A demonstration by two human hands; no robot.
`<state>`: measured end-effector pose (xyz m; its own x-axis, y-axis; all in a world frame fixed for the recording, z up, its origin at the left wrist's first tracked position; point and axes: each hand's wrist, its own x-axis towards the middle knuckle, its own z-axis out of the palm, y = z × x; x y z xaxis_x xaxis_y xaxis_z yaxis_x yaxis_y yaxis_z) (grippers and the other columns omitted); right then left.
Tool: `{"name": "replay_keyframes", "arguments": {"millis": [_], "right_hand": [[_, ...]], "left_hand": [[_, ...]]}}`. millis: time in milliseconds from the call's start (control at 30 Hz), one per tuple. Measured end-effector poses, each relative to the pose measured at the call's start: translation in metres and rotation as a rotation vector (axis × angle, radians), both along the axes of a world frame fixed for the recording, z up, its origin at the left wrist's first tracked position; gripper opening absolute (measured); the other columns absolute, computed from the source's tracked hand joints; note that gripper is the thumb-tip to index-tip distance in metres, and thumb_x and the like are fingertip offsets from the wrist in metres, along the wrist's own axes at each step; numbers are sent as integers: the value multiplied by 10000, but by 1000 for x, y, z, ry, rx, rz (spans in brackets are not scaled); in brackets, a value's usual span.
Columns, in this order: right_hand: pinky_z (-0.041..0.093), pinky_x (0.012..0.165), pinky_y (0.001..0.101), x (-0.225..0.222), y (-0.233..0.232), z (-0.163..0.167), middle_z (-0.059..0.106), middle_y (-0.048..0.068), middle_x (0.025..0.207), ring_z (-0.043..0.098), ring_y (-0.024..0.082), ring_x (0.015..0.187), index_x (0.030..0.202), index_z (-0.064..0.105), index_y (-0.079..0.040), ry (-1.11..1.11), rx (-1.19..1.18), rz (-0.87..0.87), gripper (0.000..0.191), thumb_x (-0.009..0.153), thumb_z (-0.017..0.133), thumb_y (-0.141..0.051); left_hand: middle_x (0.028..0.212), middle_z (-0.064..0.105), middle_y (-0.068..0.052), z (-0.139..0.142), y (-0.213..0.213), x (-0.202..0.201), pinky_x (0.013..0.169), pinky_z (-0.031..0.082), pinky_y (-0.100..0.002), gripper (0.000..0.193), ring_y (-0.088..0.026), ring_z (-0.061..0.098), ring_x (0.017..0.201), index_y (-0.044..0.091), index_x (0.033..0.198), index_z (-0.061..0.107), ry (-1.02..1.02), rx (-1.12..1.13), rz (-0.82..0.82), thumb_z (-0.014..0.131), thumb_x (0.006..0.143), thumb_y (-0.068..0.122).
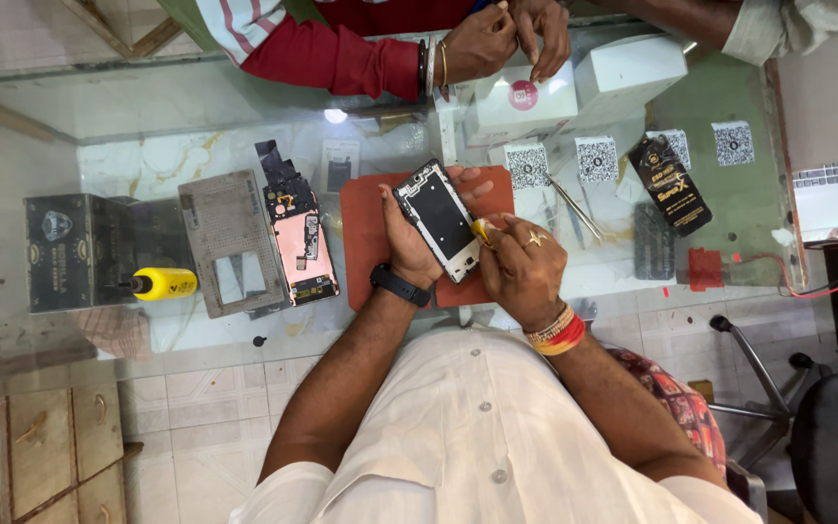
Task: The person uses a metal tool to pry and adjust internal components of a disassembled smartphone on a red mat. They then apply adhesive from a yellow bottle along the inner frame edges of the phone chassis. The task remains in progress as the clip ends.
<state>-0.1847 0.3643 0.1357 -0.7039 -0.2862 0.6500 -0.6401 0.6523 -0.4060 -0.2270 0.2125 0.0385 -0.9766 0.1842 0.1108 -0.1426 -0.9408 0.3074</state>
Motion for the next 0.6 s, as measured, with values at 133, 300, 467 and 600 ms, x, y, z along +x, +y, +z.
{"name": "replay_keyframes", "arguments": {"millis": [133,300,467,600], "right_hand": [[598,830,403,2,1,0,691,136,879,735,314,888,1012,733,9,-11,11,-23,230,789,786,27],[597,818,401,5,3,-3,686,144,874,731,317,878,1016,743,9,6,29,-48,233,788,780,38],[611,834,405,5,4,-6,674,135,846,715,314,844,973,727,13,-19,-7,-30,184,802,789,38],[589,805,402,8,5,-7,695,146,869,733,327,880,980,733,8,12,19,-44,214,772,780,28]], "left_hand": [[1451,552,-217,-3,0,-1,1043,504,-680,1018,-419,528,1388,-12,1456,486,-8,20,-24,303,947,850],[1476,543,-227,-6,1,-1,1055,497,-690,1001,-421,520,1402,7,1446,486,-23,30,-39,304,946,855],[1489,538,-220,-8,1,-1,1059,501,-695,1014,-392,529,1388,10,1450,496,-22,16,-28,305,941,866],[1488,540,-214,-10,1,-1,1047,502,-690,1005,-392,538,1393,11,1440,497,-7,15,-37,305,938,860]]}}
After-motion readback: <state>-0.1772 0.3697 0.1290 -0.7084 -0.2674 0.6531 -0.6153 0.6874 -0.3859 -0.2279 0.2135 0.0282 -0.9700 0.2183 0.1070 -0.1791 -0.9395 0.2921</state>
